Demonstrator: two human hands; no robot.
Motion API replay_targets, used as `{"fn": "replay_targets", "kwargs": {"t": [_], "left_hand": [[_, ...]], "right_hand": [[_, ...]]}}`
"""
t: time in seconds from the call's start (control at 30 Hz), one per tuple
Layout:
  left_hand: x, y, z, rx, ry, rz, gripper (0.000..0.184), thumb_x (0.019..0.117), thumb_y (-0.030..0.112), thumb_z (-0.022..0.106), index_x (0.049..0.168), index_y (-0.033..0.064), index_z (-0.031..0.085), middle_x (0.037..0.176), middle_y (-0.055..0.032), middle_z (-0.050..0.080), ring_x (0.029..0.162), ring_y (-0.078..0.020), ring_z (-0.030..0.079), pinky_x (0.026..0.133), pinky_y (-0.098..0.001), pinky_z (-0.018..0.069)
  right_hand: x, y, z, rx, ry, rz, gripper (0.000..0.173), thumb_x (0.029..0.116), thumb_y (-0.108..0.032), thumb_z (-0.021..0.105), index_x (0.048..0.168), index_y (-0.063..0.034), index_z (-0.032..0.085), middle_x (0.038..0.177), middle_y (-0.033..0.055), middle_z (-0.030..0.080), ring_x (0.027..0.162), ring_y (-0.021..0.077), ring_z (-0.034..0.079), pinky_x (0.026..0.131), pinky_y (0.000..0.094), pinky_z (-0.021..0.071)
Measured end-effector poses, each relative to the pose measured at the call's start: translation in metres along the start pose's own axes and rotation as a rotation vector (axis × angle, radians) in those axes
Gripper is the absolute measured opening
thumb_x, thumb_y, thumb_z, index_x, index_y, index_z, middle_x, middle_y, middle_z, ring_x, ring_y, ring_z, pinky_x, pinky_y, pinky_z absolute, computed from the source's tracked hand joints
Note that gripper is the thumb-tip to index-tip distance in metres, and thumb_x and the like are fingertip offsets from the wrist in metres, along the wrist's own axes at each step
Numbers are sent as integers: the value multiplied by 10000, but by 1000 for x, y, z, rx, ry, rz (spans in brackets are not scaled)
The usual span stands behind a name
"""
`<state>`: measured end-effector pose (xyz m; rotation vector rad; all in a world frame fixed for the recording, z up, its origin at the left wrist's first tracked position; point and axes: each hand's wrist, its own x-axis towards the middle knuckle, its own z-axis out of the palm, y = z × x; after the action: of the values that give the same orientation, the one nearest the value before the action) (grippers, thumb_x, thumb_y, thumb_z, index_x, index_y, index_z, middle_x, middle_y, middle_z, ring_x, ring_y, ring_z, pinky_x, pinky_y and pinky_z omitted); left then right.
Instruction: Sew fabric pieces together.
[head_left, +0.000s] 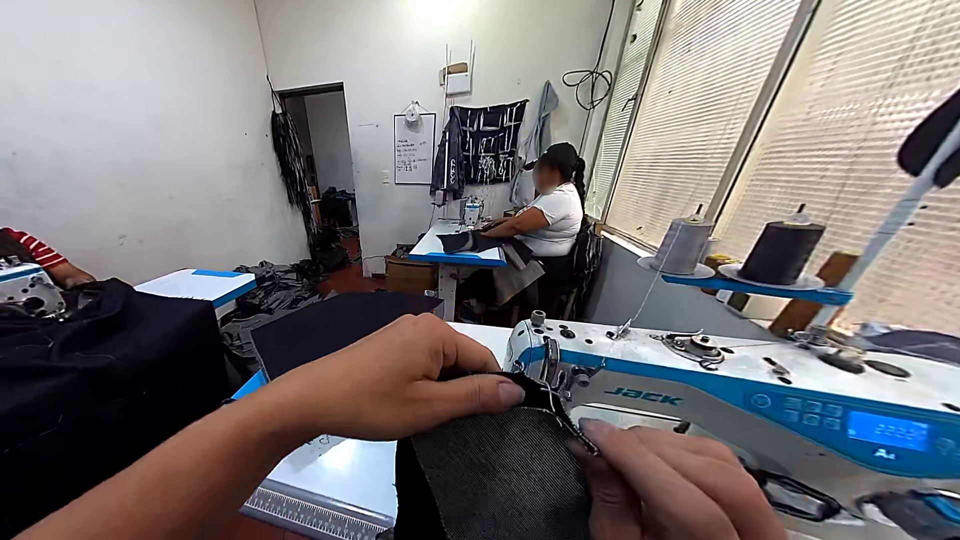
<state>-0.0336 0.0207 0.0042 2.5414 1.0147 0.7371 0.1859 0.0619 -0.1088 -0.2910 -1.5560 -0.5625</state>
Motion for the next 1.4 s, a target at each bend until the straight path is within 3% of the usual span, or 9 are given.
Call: {"fn": "replay_targets", "kwargs": {"t": [0.1, 0.23, 0.4, 0.5, 0.57, 0.73, 0.93, 1.13, 1.4], "left_hand": [[-1, 4, 5, 134, 30, -16, 179, 1014, 208, 614, 932, 87, 717, 629, 87, 569, 548, 58, 499, 481, -105, 398], [-3, 2, 2, 27, -25, 16, 224, 1042, 166, 551, 937, 59, 717, 693, 79, 598, 634, 66, 544, 557, -100, 436], [-9, -3, 13, -81, 16, 71, 166, 1025, 111, 538, 1051, 24, 677, 626, 92, 549, 556, 85, 472, 515, -82, 385], [-19, 1, 28, -98, 102, 33, 168, 1038, 128, 517, 1045, 20, 645, 644, 74, 556, 564, 78, 469, 527, -85, 381], [-25, 4, 38, -124, 152, 22, 182, 1046, 148, 518, 1032, 12, 638, 660, 56, 563, 573, 71, 465, 532, -90, 373], [-30, 10, 43, -227, 148, -45, 243, 1072, 197, 470, 1042, 43, 656, 712, 72, 561, 619, 74, 493, 561, -93, 398], [-25, 6, 35, -288, 53, -126, 242, 1061, 192, 481, 1222, 57, 602, 711, 81, 618, 612, 68, 527, 571, -109, 431], [-24, 1, 37, -171, 57, 25, 210, 1063, 175, 520, 1062, 6, 645, 656, 57, 511, 570, 65, 424, 527, -90, 337], [-22, -6, 39, -158, 92, 76, 190, 1026, 166, 598, 1014, -1, 686, 793, 16, 656, 725, 78, 567, 658, -78, 446]], "right_hand": [[-4, -5, 6, 137, -23, 77, 126, 1052, -198, 571, 1034, -78, 607, 943, 40, 584, 871, 77, 612, 817, 145, 509], [0, -21, 2, 461, -160, 257, 172, 1049, -245, 583, 1047, -78, 624, 1004, 17, 671, 975, 0, 663, 864, 115, 534], [3, -24, -1, 742, -239, 548, 194, 1045, -246, 578, 1044, -72, 663, 961, -40, 688, 883, -81, 628, 784, 80, 523], [0, -24, -2, 788, -200, 671, 154, 1020, -251, 625, 1012, -117, 701, 942, -84, 663, 845, -96, 606, 737, 72, 517], [-5, -24, 0, 727, -163, 654, 137, 1011, -280, 647, 998, -157, 707, 955, -77, 577, 861, -91, 562, 742, 52, 486], [-8, -30, 0, 519, -88, 546, 161, 1023, -300, 628, 986, -146, 658, 963, -58, 564, 910, -86, 575, 800, 46, 489], [-14, -27, 1, 488, -80, 506, 166, 1026, -305, 623, 992, -147, 663, 995, -63, 587, 966, -75, 590, 849, 64, 492], [-15, -27, 1, 470, -70, 515, 171, 1034, -305, 608, 989, -145, 647, 987, -61, 588, 956, -77, 592, 844, 60, 493], [-16, -30, 1, 471, -81, 547, 200, 1033, -314, 603, 971, -126, 636, 959, -49, 562, 902, -95, 564, 799, 34, 470]]}}
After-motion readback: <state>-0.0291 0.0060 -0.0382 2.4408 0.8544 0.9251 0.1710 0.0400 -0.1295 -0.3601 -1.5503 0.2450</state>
